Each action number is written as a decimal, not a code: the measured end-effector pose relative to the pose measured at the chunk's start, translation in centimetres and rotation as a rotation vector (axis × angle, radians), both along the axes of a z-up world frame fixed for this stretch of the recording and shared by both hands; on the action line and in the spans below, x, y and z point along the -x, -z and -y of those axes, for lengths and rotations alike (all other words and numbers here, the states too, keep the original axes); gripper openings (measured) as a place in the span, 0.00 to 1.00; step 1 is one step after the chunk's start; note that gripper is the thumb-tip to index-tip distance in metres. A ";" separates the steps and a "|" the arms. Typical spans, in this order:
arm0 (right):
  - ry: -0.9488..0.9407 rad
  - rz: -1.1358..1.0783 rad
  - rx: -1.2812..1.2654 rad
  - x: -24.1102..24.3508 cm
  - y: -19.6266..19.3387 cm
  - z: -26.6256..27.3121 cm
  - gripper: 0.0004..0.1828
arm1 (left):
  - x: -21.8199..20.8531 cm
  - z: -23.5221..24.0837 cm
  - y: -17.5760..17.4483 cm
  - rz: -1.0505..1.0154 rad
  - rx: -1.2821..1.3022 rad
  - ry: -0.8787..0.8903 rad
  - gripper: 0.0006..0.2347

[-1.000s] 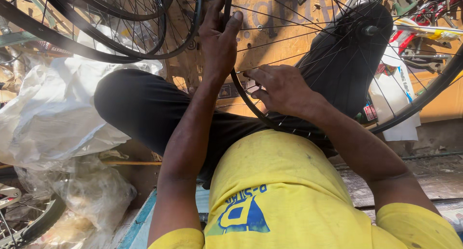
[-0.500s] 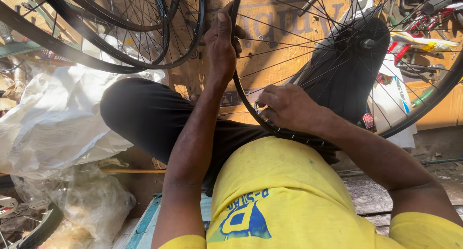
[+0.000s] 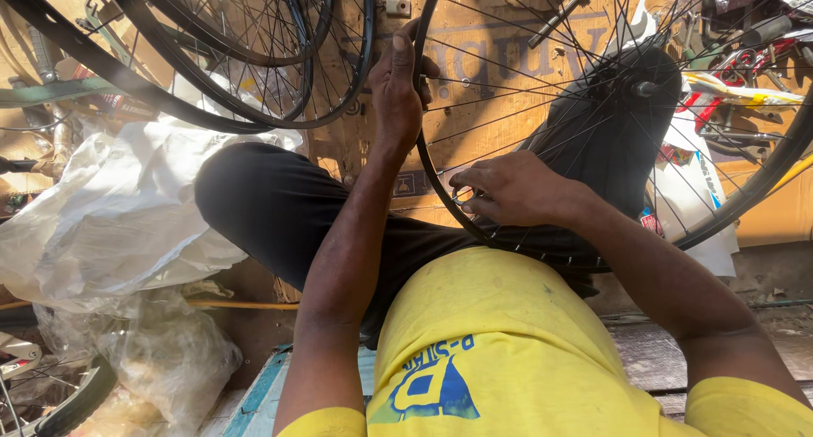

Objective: The person sits on the ground and uses a small metal tool to adjust the spokes of a bicycle wheel. They repeatedly rotate the wheel and tighten or loosen individual spokes to true the rim.

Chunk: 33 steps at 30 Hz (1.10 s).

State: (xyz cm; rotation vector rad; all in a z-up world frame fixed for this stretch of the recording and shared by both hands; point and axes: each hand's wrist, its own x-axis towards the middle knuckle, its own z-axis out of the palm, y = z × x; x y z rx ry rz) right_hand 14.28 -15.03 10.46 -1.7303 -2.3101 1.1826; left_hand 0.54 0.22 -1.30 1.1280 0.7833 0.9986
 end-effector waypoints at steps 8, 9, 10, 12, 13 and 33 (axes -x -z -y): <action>0.147 0.104 -0.225 2.4 1.9 1.8 0.26 | -0.2 0.0 -0.3 -0.079 0.043 -0.022 0.20; 0.148 0.139 -0.289 2.7 2.5 2.3 0.23 | -0.1 -0.2 -0.3 -0.078 0.013 -0.028 0.19; 0.160 0.168 -0.352 3.0 2.9 2.8 0.16 | 0.1 -0.1 -0.3 -0.080 -0.011 -0.034 0.19; 0.179 0.224 -0.475 3.5 3.3 3.3 0.04 | 0.4 0.2 -0.1 -0.085 0.046 -0.028 0.19; 0.155 0.153 -0.592 3.4 2.8 3.5 0.05 | 0.4 0.2 0.0 -0.088 0.076 -0.026 0.19; -0.078 0.503 -0.219 3.8 4.7 2.7 0.12 | 0.4 0.6 -0.5 -0.065 0.086 -0.045 0.19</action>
